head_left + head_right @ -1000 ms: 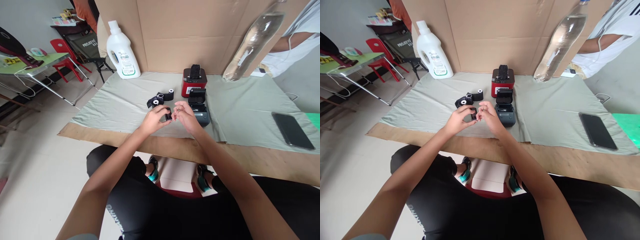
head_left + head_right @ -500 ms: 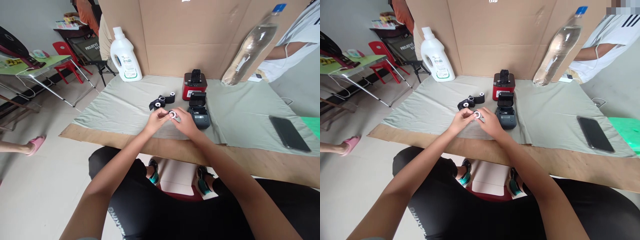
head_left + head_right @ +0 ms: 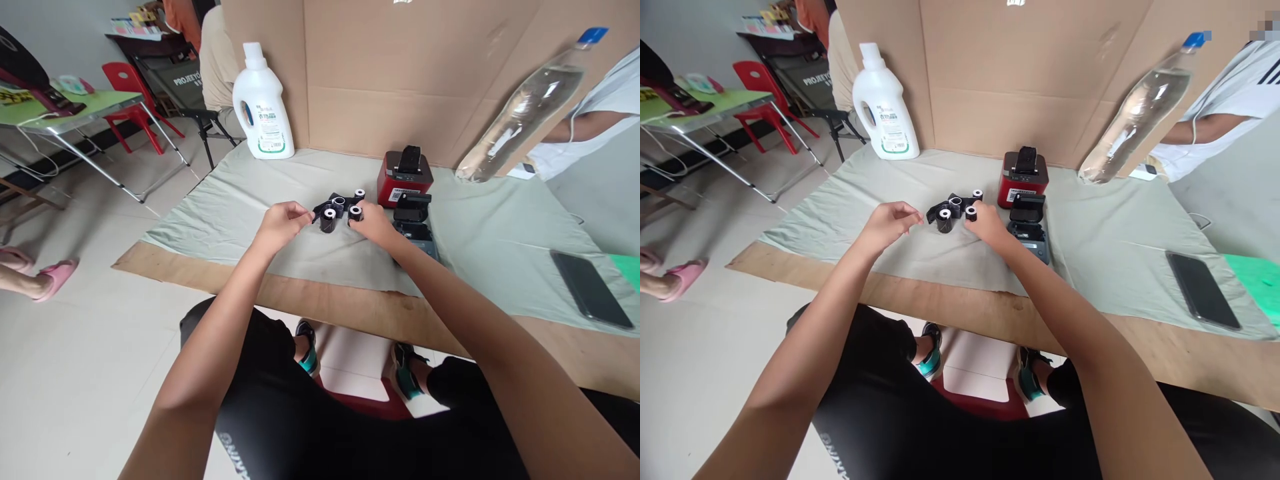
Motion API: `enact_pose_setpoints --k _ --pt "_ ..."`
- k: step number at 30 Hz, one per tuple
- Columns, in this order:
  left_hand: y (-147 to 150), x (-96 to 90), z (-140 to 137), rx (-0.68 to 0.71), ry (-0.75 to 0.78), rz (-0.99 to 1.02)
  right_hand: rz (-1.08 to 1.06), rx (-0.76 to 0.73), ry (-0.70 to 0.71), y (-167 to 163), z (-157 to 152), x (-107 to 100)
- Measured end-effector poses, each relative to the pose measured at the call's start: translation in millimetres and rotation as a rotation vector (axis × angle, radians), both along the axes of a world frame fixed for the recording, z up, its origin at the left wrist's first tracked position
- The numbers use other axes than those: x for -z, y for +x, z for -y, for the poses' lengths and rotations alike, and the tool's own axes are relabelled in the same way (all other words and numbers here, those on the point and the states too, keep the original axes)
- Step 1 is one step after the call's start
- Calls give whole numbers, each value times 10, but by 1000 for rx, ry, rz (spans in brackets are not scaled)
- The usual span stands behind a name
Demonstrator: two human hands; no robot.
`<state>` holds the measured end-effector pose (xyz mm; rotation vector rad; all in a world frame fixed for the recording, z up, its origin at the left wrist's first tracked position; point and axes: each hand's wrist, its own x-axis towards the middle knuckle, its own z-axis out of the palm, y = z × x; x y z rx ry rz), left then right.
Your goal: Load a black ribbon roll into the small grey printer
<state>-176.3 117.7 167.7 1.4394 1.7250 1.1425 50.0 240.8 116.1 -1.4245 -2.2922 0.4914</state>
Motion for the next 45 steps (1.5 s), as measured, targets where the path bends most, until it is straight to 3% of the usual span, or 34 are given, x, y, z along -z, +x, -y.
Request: enact_pose_setpoints --k 2,7,13,17,20,23,29,32,35,38,41,45 --pt "18 -44 54 -33 44 -75 -4 0 33 50 46 -52" --pt "14 -98 169 -122 99 -250 -79 -10 266 -19 251 -288" --pt "-1 -71 187 -132 178 -280 135 -92 151 -521 389 -275" --pt "-1 -68 195 -145 185 -275 106 -147 164 -547 398 -264" --pt "38 -42 183 -146 174 -259 -95 -228 158 -322 469 -326" --pt "162 44 153 -82 214 -200 -306 -281 56 -10 615 -374" --pt "662 335 160 222 242 195 -583 -185 -74 539 1017 -323" --pt "904 466 173 336 231 239 -639 -146 -69 791 1141 -289" --pt "1036 566 96 401 293 126 -623 -108 60 1093 1094 -267" --pt "1024 645 -109 390 362 -164 -643 21 126 1413 879 -223" --pt "915 729 -369 313 329 -461 -705 117 87 1639 607 -131" --pt "781 851 -618 133 353 -500 -695 125 84 1689 326 -4"
